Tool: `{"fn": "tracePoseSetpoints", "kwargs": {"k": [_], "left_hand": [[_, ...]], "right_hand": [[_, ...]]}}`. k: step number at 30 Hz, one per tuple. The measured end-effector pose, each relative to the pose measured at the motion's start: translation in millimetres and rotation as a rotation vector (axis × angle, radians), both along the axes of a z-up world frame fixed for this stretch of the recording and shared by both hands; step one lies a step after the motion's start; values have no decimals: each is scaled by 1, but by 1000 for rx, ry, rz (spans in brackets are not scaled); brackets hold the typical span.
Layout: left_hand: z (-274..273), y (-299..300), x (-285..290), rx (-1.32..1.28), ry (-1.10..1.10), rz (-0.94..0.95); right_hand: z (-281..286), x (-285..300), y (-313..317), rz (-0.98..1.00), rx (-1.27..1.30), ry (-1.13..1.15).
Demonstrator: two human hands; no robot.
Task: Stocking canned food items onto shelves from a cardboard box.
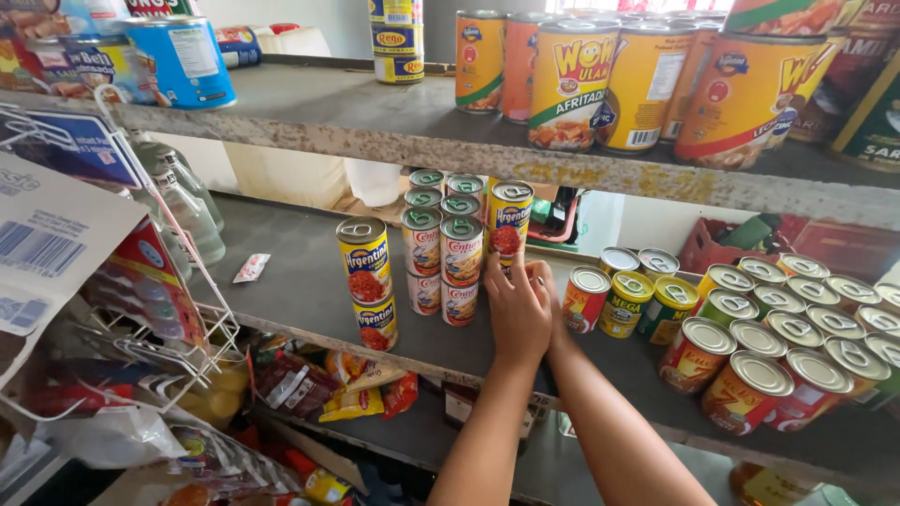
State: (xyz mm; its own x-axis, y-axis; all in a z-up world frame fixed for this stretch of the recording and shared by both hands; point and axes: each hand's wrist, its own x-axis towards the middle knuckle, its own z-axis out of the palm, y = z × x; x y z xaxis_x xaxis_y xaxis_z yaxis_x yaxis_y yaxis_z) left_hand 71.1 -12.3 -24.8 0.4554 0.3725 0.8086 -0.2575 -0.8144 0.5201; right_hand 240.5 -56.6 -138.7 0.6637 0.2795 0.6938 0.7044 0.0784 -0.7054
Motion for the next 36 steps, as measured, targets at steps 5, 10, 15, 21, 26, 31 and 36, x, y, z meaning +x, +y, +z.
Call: {"fn": "tracePoseSetpoints", "kwargs": {"k": [5, 10, 15, 21, 26, 31, 36], "left_hand": [[2, -1, -3, -23, -9, -22], [3, 0, 0, -42, 13, -38], [6, -1, -20, -47, -55, -108], [-3, 46, -84, 142, -326, 146], [37, 130, -135, -85, -296, 297], [28, 167, -126, -271, -102, 171], [21, 171, -130, -352, -33, 142]], "right_hand": [[-5, 9, -3, 70, 14, -17], [-14, 27, 0, -23, -40, -115], [-7, 7, -1, 39, -14, -55], [79, -104, -3, -370, -133, -128], [113, -178, 32, -257, -19, -366], [111, -222, 101, 69, -135, -54], [86, -212, 150, -20, -340, 113]]}}
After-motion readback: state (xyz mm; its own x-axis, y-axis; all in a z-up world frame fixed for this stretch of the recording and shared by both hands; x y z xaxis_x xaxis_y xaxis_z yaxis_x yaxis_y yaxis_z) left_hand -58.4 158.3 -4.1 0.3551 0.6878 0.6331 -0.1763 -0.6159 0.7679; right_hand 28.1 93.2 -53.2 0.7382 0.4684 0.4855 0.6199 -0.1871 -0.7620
